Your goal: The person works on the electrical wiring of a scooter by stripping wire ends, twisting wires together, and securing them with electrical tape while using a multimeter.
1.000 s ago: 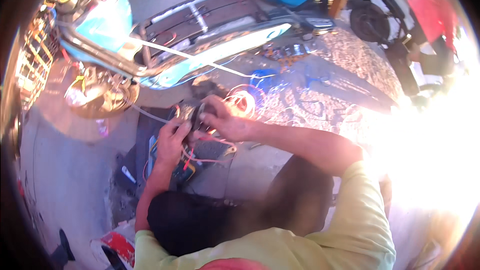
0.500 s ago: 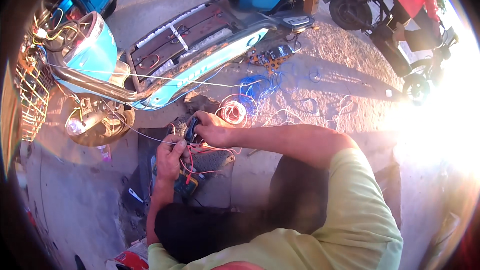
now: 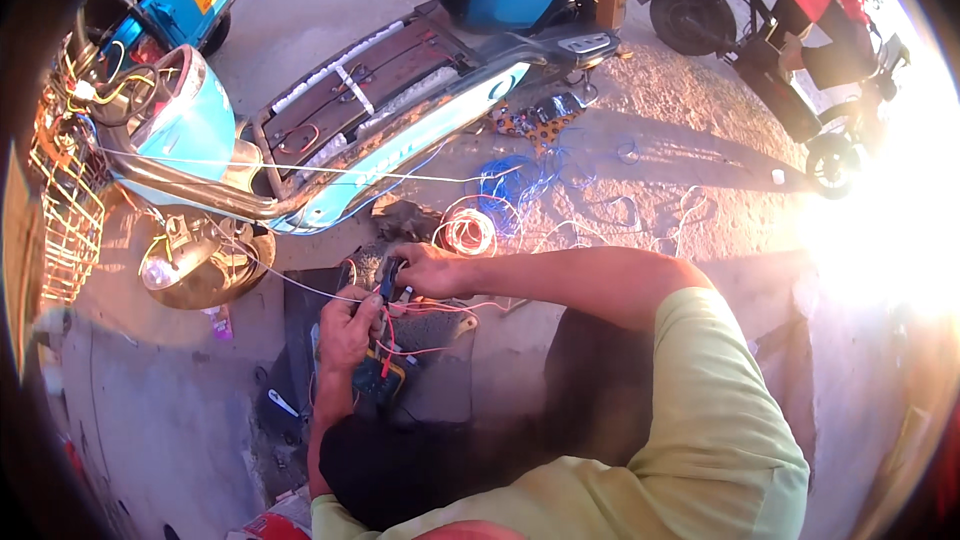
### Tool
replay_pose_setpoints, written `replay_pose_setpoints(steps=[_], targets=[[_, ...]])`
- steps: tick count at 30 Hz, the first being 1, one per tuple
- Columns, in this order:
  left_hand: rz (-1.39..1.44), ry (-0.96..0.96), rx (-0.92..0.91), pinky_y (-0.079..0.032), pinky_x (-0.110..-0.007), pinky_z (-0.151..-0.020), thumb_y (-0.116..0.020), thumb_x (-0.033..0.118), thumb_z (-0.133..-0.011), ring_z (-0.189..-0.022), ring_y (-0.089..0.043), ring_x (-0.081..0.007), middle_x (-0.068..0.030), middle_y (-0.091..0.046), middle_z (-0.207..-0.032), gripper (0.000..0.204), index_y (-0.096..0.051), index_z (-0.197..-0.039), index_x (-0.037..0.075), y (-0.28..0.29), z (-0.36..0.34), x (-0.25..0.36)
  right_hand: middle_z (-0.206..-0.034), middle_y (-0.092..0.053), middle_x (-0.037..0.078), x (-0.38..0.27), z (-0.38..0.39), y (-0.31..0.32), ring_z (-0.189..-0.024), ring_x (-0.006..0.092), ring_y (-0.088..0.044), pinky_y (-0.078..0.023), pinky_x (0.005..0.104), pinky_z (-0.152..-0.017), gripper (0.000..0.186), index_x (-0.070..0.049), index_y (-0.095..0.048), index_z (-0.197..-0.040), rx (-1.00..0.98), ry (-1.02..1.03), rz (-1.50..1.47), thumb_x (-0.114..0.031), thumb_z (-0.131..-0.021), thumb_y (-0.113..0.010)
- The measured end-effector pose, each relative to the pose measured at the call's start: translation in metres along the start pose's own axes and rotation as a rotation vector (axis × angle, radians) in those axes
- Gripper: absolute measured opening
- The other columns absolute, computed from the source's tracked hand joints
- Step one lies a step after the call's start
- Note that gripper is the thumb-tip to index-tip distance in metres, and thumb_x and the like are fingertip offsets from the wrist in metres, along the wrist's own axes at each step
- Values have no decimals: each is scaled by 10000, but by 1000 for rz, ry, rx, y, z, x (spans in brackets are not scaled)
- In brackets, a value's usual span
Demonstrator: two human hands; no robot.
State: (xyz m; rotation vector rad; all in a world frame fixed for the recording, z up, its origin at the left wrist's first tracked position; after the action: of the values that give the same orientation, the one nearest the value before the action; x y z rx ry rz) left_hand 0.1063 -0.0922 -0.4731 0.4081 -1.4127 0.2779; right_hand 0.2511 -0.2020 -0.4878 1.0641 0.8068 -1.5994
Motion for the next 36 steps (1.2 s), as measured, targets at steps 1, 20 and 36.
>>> replay_pose_setpoints(steps=[1, 20, 36], targets=[[-2, 6, 19, -449, -254, -492, -644, 125, -952, -535, -549, -83, -29, -596, -644, 142, -608, -879, 9, 0, 1, -1, -1043, -666, 140, -5, 4, -1, -970, 210, -662, -550, 353, -776, 339, 7, -540, -1220, 40, -50, 26, -134, -914, -573], [230, 281, 127, -351, -230, -406, -624, 150, -987, -450, -454, -71, 7, -525, -591, 209, -575, -802, 65, -18, -9, -21, -1071, -598, 113, -53, 38, 0, -974, 295, -637, -535, 415, -817, 293, -110, -701, -1083, 255, 504, 802, -316, -876, -722], [39, 92, 151, -364, -237, -424, -625, 132, -978, -492, -479, -67, -1, -538, -621, 150, -599, -887, 16, -20, -9, -9, -1019, -645, 173, -35, 28, -11, -929, 344, -660, -544, 439, -781, 273, -55, -722, -1038, 134, 414, 759, -209, -813, -712]])
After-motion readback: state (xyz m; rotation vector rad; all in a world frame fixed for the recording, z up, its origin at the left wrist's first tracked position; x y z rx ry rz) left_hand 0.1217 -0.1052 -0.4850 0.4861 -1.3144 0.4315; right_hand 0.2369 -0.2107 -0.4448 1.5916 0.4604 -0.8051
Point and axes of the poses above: each hand's wrist, its own z-axis away from the middle knuckle, its own y-axis out of the back of the hand, x = y × z, the point moved 5 cm from there along -z, towards the middle knuckle
